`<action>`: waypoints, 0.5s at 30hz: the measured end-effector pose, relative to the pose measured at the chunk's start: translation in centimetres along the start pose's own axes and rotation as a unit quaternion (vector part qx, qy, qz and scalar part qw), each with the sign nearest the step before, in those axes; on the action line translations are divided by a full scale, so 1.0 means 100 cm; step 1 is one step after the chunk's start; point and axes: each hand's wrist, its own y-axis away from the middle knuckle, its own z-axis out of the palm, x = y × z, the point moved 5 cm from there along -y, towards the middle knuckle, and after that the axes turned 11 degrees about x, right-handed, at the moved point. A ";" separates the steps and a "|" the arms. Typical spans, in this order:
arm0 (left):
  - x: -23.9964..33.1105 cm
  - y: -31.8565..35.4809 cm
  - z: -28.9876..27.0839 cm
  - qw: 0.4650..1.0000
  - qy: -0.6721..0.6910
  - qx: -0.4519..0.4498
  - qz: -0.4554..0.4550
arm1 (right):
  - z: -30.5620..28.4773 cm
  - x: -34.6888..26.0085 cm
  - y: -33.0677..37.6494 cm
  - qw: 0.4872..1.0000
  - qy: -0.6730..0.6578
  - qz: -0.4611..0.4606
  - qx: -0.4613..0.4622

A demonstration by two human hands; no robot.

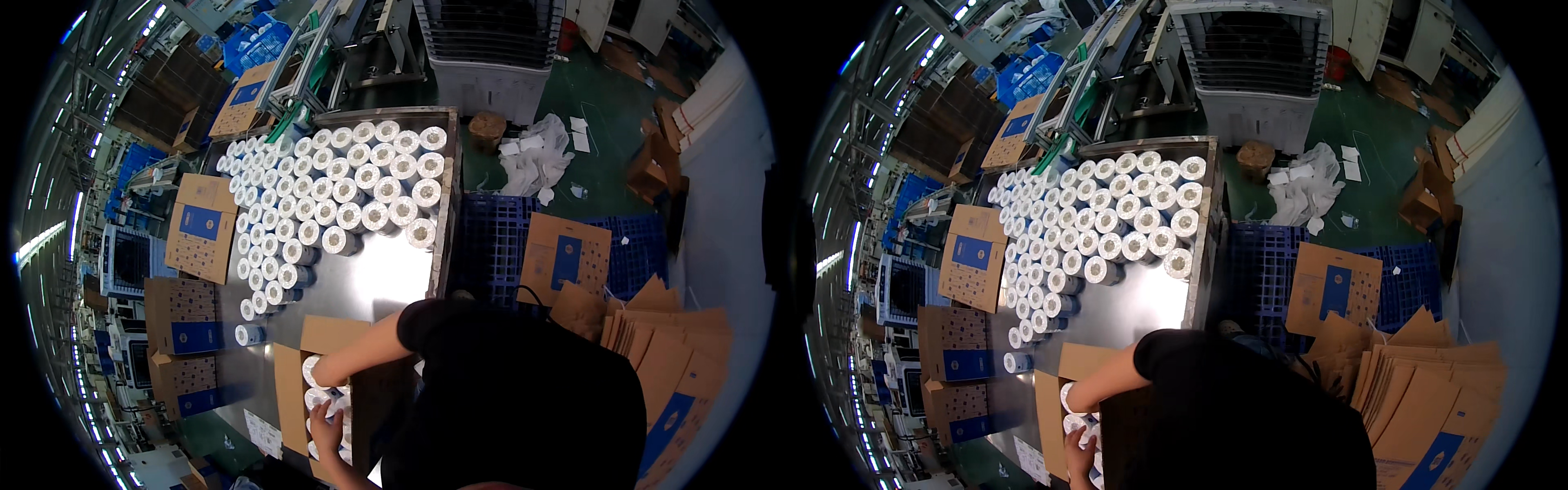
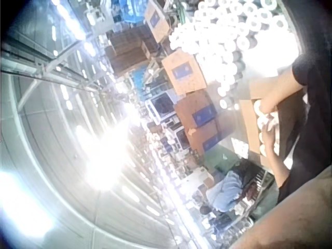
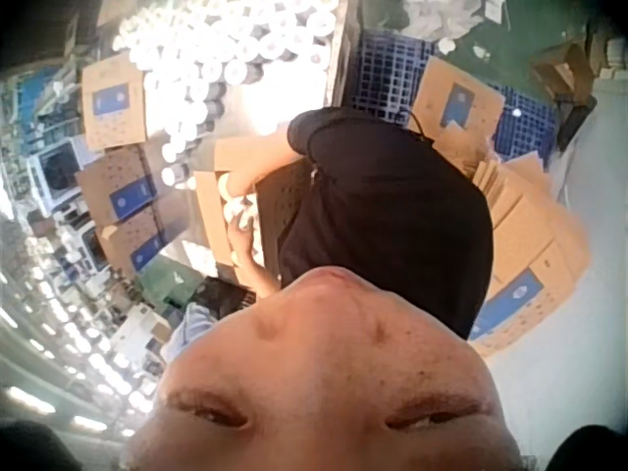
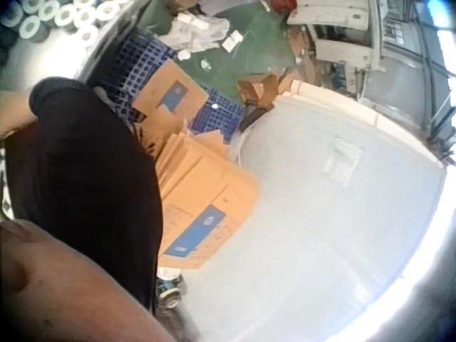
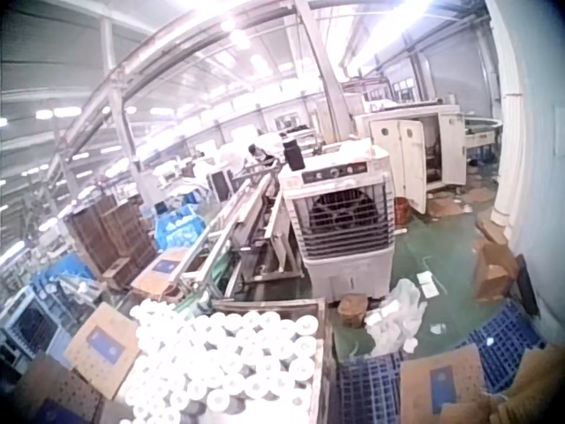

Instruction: The person picks up white paper rolls from a metal table and places them into a cardboard box.

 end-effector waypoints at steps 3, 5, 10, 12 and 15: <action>0.036 0.010 -0.020 0.974 0.137 0.140 -0.113 | -0.048 0.024 0.098 0.842 -0.336 0.090 0.411; 0.083 0.010 -0.039 0.938 0.195 0.266 -0.108 | -0.031 0.056 0.147 0.735 -0.462 0.196 0.457; 0.204 -0.004 -0.046 0.917 0.177 0.352 0.064 | 0.087 0.106 0.323 0.738 -0.339 0.466 0.351; 0.240 -0.021 -0.026 0.920 0.244 0.278 0.133 | 0.140 0.101 0.392 0.800 -0.265 0.495 0.209; 0.271 -0.041 0.006 0.927 0.270 0.181 0.185 | 0.182 0.059 0.461 0.795 -0.265 0.544 0.048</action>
